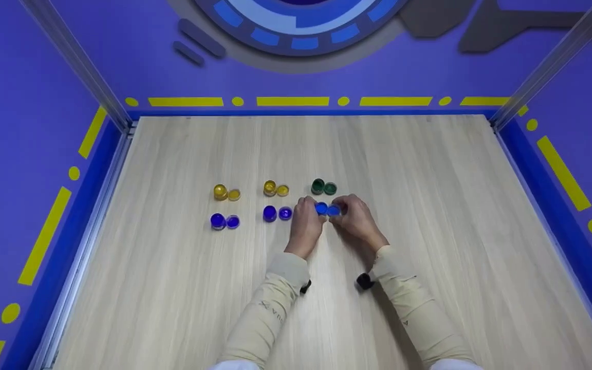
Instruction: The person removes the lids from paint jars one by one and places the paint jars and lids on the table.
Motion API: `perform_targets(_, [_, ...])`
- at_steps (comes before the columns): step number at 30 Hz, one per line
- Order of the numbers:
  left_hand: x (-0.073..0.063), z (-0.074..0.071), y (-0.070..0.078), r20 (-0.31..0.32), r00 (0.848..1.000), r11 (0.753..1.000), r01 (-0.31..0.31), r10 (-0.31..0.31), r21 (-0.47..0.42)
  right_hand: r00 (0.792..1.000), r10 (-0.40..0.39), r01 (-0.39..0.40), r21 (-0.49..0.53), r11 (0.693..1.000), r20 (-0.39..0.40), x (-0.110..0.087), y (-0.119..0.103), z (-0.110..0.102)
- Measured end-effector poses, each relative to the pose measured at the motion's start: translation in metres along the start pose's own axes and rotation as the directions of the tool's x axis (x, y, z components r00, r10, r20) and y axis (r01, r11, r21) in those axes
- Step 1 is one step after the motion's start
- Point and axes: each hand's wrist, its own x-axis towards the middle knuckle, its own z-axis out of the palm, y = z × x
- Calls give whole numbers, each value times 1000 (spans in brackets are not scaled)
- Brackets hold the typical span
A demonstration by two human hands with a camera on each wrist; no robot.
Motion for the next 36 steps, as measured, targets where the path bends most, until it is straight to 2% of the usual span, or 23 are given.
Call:
perform_targets(8, [-7, 3, 0, -9, 1000, 998, 6, -6, 57, 999, 37, -37, 0, 999, -15, -5, 0, 2])
perform_targets(15, [-12, 5, 0, 8, 1000, 992, 16, -17, 124, 999, -9, 7, -27, 1000, -50, -16, -2, 4])
perform_targets(21, [-16, 3, 6, 37, 998, 994, 39, -43, 107, 999, 38, -39, -55, 998, -14, -23, -8, -1])
perform_targets(24, [-23, -2, 9, 59, 997, 995, 35, -40, 92, 999, 48, -47, -67, 997, 2, -29, -12, -4])
perform_targets(30, [-40, -12, 11, 74, 997, 997, -39, 34, 66, 998, 46, -44, -64, 997, 41, -44, -18, -14])
perform_targets(33, [-47, -19, 10, 72, 991, 990, -115, 109, 79, 996, 54, -49, -73, 996, 69, -51, -22, -19])
perform_targets(36, [-52, -27, 9, 72, 981, 973, -188, 179, 132, 996, 41, -32, -111, 993, 85, -57, -25, -24])
